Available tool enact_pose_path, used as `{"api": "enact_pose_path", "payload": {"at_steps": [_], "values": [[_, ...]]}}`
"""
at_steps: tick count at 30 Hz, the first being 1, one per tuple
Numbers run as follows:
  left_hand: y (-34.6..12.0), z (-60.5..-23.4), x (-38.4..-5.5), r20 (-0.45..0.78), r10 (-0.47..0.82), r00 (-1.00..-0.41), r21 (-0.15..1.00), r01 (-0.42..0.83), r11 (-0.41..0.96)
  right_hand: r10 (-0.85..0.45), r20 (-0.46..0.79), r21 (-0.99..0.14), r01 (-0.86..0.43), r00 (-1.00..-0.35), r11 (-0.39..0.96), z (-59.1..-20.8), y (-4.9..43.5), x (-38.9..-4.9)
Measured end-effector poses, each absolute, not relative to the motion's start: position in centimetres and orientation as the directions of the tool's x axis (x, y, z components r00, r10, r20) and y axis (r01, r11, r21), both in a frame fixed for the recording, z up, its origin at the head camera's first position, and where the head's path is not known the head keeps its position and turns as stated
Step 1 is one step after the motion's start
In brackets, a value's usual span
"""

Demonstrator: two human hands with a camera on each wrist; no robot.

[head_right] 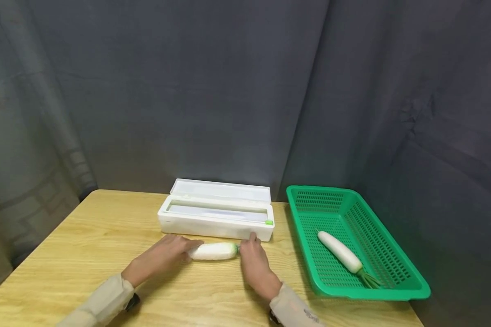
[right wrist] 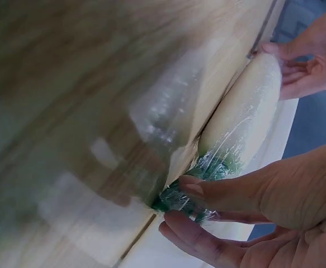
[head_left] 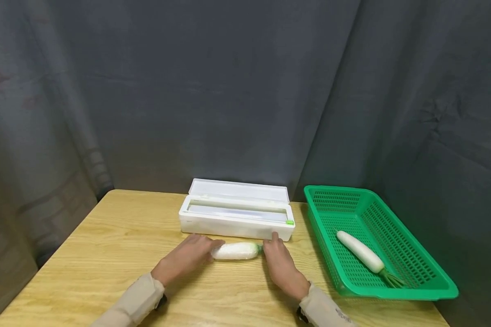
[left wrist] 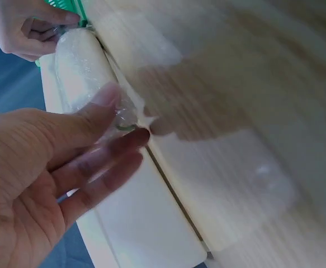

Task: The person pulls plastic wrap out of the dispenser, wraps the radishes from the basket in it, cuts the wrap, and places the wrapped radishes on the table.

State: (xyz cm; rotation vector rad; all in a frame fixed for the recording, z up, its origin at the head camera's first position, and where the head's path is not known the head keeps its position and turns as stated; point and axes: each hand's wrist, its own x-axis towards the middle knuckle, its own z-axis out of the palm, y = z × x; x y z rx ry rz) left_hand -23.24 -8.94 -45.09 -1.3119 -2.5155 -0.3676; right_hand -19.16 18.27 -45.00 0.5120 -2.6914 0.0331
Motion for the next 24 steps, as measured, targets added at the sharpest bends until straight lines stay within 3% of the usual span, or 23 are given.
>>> {"api": "enact_pose_path", "payload": {"at_steps": [7, 12, 16, 19, 24], "values": [[-7.7, -44.8, -22.9, 0.402, 0.742, -0.537, 0.038, 0.819, 0.572, -0.367, 0.379, -0.034, -0.409, -0.85, 0.912, -44.5, 18.9, -19.2], [-5.2, -44.7, -22.1, 0.376, 0.679, -0.631, 0.056, 0.746, 0.663, -0.35, 0.328, -0.114, -0.405, -0.877, 0.907, -44.3, 19.5, -19.2], [-3.3, -44.6, -21.2, 0.359, 0.614, -0.703, 0.107, 0.685, 0.721, -0.298, 0.298, -0.262, -0.377, -0.907, 0.888, -43.9, 19.8, -19.5], [-2.3, -44.7, -20.8, 0.365, 0.589, -0.721, 0.099, 0.659, 0.745, -0.25, 0.288, -0.347, -0.344, -0.924, 0.873, -43.6, 19.9, -19.6], [-1.8, -45.1, -20.9, 0.391, 0.581, -0.714, 0.038, 0.644, 0.764, -0.203, 0.294, -0.353, -0.304, -0.934, 0.885, -43.3, 19.9, -19.4]]}}
